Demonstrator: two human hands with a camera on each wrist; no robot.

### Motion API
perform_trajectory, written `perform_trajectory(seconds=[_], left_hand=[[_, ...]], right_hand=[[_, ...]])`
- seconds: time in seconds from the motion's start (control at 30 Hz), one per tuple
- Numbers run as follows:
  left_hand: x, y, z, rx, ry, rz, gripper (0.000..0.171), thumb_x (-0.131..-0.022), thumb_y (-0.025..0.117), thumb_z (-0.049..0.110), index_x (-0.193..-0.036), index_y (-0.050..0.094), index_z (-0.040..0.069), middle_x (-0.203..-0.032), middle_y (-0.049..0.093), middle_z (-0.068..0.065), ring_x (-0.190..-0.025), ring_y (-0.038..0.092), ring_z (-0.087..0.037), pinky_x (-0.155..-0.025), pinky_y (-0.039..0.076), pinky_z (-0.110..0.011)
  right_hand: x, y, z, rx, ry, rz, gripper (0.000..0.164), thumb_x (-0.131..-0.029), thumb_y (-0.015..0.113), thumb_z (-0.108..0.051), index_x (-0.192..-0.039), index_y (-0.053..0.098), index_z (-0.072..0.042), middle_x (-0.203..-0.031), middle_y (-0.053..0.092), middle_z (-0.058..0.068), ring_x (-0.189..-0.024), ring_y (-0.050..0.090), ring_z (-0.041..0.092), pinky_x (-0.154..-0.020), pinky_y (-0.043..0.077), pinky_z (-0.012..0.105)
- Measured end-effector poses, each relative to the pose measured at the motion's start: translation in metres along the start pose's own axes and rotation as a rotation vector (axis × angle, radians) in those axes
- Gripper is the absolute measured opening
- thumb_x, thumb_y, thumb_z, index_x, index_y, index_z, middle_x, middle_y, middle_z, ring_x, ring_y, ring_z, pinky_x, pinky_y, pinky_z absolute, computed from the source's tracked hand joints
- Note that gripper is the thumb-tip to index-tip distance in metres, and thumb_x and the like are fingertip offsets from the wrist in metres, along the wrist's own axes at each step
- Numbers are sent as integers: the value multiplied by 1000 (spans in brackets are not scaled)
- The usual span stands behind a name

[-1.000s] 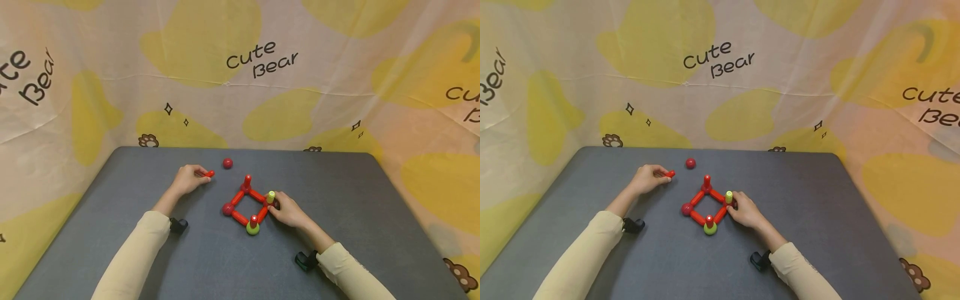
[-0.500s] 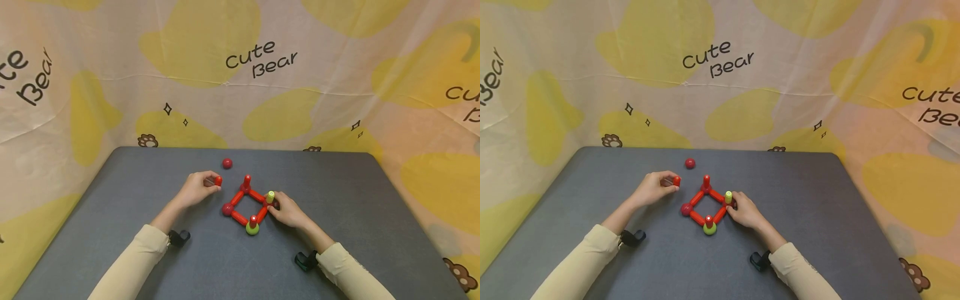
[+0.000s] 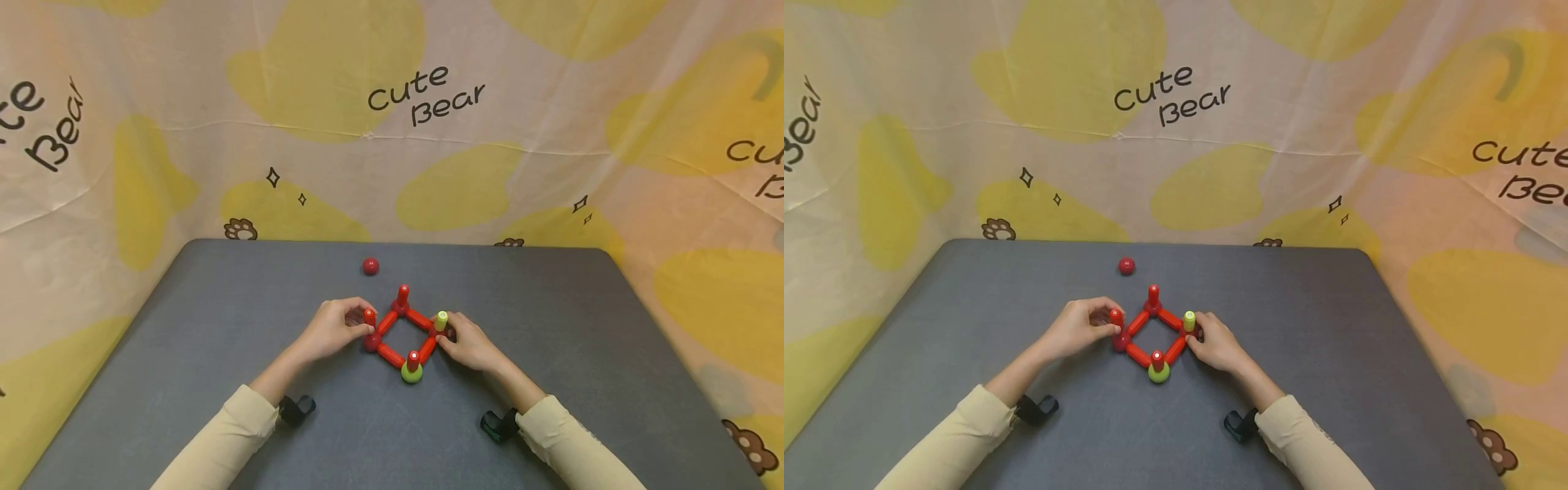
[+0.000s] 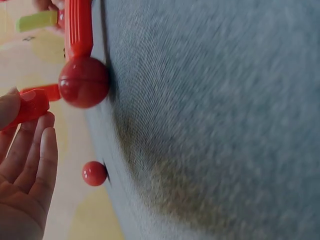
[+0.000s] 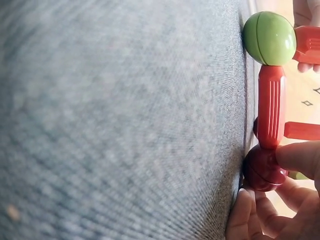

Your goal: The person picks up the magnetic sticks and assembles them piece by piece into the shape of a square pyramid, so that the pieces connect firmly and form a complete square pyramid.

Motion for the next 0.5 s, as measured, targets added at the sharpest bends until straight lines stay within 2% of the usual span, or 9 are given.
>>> perform_trajectory(seconds=[0.5], left_hand=[[4,7,-4,-4,-8,-23,19,-74,74,9,-91,68,14,-79,66,3,-74,61,-7,-67,50,-22]], right_hand=[[1,0,-1,-4,13,11,27,-82,65,-8,-109,61,-8,-90,56,7,-78,50,16,-69,42,30]])
Point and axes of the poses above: each hand's wrist, its own x-axis away from the middle knuckle, its own y-axis out of the palm, z = x × y, the point moved 2 cm from there along -x, towards the middle knuckle
